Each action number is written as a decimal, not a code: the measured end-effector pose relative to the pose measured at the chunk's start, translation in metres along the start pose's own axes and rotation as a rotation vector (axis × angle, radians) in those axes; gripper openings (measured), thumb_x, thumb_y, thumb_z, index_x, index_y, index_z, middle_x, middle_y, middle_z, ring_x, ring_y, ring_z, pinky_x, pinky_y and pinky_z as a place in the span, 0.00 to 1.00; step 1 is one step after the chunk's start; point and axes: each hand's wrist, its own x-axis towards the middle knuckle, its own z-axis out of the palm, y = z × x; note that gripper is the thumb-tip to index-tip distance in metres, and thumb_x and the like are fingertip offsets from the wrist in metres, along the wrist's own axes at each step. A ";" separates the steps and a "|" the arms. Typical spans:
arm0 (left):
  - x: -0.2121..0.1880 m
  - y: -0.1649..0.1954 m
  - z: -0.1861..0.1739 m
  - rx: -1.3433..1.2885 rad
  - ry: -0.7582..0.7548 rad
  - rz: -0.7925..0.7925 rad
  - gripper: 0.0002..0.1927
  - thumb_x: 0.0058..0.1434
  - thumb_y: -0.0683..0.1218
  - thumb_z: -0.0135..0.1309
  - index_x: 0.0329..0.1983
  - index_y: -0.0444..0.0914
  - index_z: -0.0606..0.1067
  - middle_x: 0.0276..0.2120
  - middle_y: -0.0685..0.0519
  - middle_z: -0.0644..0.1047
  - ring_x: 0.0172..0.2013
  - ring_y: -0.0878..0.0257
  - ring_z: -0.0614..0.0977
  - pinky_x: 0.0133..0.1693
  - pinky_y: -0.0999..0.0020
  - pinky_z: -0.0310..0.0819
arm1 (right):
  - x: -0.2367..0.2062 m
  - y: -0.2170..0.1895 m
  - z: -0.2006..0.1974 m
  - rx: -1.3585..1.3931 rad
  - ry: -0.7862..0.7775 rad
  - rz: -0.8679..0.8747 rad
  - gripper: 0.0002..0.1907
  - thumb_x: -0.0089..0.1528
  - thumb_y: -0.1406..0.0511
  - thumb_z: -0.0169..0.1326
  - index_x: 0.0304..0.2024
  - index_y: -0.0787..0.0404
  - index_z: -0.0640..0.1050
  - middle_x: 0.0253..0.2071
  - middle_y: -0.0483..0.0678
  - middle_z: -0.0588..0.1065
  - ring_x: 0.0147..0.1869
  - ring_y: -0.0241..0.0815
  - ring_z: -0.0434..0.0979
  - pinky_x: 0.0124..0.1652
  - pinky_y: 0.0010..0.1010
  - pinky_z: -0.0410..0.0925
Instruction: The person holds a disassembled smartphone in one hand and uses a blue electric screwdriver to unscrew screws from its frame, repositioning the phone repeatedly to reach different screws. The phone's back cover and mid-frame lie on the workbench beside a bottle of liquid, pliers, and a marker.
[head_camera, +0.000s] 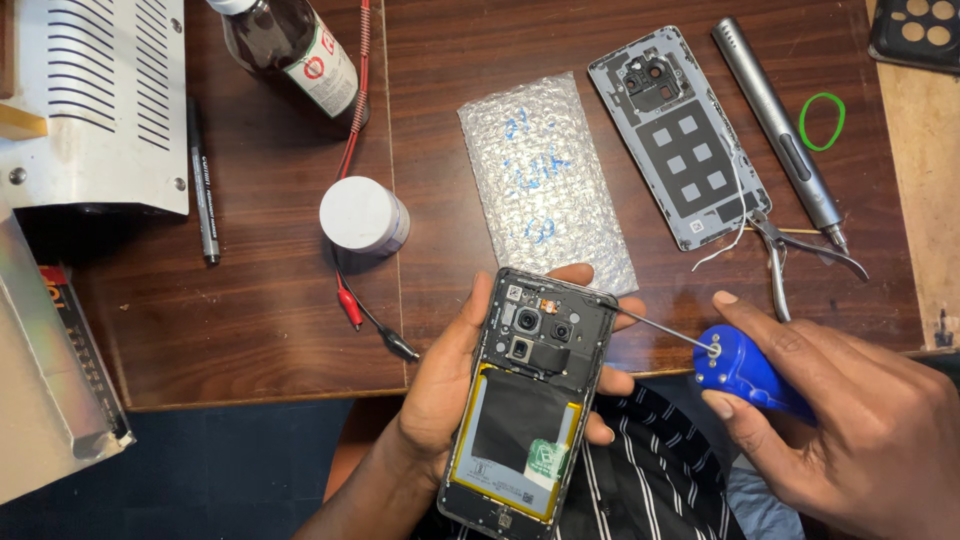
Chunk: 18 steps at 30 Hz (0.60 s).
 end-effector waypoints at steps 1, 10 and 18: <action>0.000 0.000 0.000 0.012 -0.006 -0.003 0.40 0.80 0.67 0.22 0.83 0.35 0.47 0.72 0.30 0.61 0.58 0.36 0.79 0.53 0.43 0.83 | 0.000 0.000 0.000 0.009 0.019 -0.024 0.35 0.52 0.52 0.65 0.61 0.55 0.79 0.39 0.53 0.83 0.39 0.46 0.86 0.38 0.36 0.76; 0.000 0.000 0.000 0.010 0.007 0.002 0.40 0.79 0.67 0.21 0.83 0.35 0.47 0.73 0.30 0.59 0.57 0.36 0.79 0.52 0.42 0.83 | -0.001 -0.002 -0.001 0.069 0.044 -0.166 0.35 0.53 0.53 0.64 0.61 0.60 0.78 0.38 0.53 0.83 0.40 0.47 0.86 0.41 0.36 0.76; -0.001 0.000 0.000 0.020 0.015 0.006 0.41 0.79 0.67 0.21 0.83 0.35 0.47 0.73 0.29 0.59 0.57 0.36 0.80 0.52 0.42 0.83 | -0.004 0.001 0.002 0.083 0.017 -0.152 0.36 0.53 0.52 0.64 0.62 0.59 0.78 0.39 0.52 0.83 0.40 0.45 0.86 0.40 0.35 0.76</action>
